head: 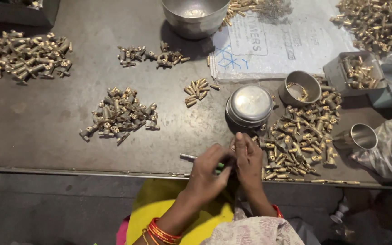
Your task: The person sits at a metal workbench covered with small brass fittings and sorts them one at a time, moving pieces between piles on the table. The person occasionally holds a green-handled tool while handling the fittings and at times rubs a piece with a pink cloth before placing it with a pile.
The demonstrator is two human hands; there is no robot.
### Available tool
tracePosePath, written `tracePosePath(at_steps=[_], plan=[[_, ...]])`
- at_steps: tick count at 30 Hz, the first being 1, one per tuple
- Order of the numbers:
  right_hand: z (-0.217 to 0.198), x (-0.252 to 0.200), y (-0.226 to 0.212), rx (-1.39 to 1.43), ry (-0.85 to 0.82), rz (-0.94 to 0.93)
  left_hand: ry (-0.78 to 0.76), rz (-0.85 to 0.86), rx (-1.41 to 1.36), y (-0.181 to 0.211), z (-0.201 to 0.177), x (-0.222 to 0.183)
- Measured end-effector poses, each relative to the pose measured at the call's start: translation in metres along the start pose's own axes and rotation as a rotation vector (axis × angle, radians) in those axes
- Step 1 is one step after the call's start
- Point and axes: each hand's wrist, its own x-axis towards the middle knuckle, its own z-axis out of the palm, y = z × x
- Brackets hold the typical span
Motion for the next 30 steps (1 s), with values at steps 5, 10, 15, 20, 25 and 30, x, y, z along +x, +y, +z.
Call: tracePosePath(at_steps=[5, 10, 15, 20, 25, 30], plan=[[-0.015, -0.001, 0.014, -0.125, 0.145, 0.057, -0.086, 0.078, 0.073, 0.008, -0.001, -0.002], [-0.029, 0.009, 0.022, -0.132, 0.159, 0.011, -0.092, 0.073, 0.058, 0.012, -0.005, 0.002], [-0.023, 0.005, 0.014, -0.012, 0.24, 0.102, -0.041, 0.149, 0.011, 0.016, -0.008, 0.006], [-0.006, 0.0, 0.009, -0.047, 0.14, -0.024, -0.009, 0.098, 0.118, 0.002, -0.002, -0.003], [-0.022, 0.008, 0.029, -0.049, 0.166, 0.008, -0.002, 0.072, 0.104, 0.008, -0.007, -0.002], [-0.026, 0.008, 0.003, 0.198, 0.322, 0.107, 0.054, -0.009, 0.082, 0.003, -0.008, -0.001]])
